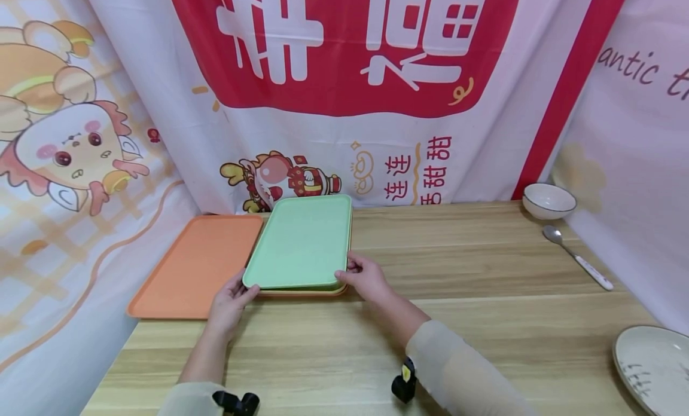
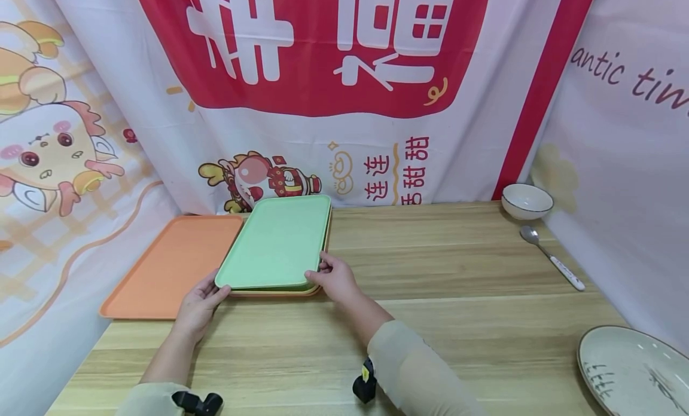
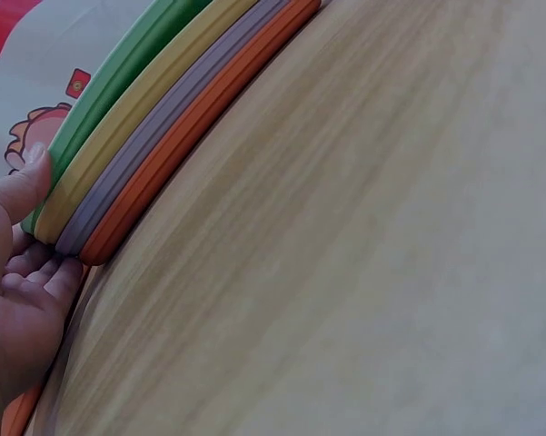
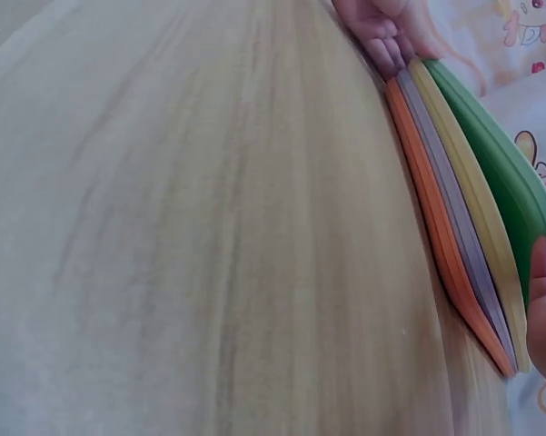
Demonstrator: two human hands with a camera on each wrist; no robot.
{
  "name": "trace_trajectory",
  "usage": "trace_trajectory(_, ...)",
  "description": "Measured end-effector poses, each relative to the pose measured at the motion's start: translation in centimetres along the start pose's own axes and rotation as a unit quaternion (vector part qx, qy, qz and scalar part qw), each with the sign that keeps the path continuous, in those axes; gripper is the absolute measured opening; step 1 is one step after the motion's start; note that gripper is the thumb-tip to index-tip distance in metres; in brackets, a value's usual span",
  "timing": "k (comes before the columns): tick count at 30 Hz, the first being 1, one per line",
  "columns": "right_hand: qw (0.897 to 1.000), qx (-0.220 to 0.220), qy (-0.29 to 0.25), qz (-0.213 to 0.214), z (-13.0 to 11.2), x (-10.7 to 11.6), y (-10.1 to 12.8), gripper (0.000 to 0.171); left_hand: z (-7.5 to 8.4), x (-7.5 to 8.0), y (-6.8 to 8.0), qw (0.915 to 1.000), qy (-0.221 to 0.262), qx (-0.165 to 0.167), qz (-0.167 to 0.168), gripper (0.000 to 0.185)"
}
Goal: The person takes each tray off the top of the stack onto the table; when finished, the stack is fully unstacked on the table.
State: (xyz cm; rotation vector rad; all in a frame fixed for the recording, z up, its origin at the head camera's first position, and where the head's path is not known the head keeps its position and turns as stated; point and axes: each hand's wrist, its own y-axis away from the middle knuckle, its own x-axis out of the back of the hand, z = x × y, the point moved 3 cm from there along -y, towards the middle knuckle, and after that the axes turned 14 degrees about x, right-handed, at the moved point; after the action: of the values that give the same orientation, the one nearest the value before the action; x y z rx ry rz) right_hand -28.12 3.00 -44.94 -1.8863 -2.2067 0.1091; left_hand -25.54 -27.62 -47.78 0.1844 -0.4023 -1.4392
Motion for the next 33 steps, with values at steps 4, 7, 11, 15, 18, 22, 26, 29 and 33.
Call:
trace_trajectory(4, 1.0, -0.001, -0.022, -0.002, 0.1, 0.0, -0.1, 0.063, 0.1, 0.0, 0.1, 1.0, -0.002, 0.001, 0.001, 0.076)
trace_trajectory(7, 0.998, -0.014, -0.054, -0.011, 0.1, -0.2, -0.1, 0.063, 0.1, 0.1, 0.2, 1.0, -0.004, 0.003, 0.002, 0.078)
trace_trajectory(11, 0.988, -0.044, -0.146, -0.026, 0.1, -0.8, 0.0, 0.068, 0.1, 0.2, 0.3, 1.0, -0.008, 0.003, 0.001, 0.078)
trace_trajectory(15, 0.978, -0.066, -0.198, -0.03, 0.0, -1.3, 0.1, 0.076, 0.1, 0.0, 0.3, 0.9999, -0.01, 0.001, -0.003, 0.078)
trace_trajectory(18, 0.976, -0.071, -0.205, -0.027, -0.2, -1.4, 0.3, 0.079, 0.2, 0.0, 0.4, 0.9999, -0.01, 0.0, -0.005, 0.078)
trace_trajectory(22, 0.973, -0.068, -0.22, -0.019, -0.5, -1.3, 0.3, 0.08, 0.2, 0.0, 0.4, 0.9998, -0.014, -0.004, -0.011, 0.08)
trace_trajectory(26, 0.97, -0.064, -0.233, -0.011, -0.8, -0.9, 0.3, 0.079, -0.1, 0.2, 0.3, 0.9996, -0.024, -0.008, -0.015, 0.083)
trace_trajectory(29, 0.969, -0.063, -0.237, -0.008, -0.9, -0.4, 0.5, 0.078, -0.6, 0.3, 0.2, 0.9992, -0.035, -0.012, -0.018, 0.081)
trace_trajectory(33, 0.968, -0.058, -0.243, -0.004, -1.4, 0.5, 0.7, 0.076, -1.1, 0.2, -0.1, 0.9986, -0.044, -0.028, -0.012, 0.073)
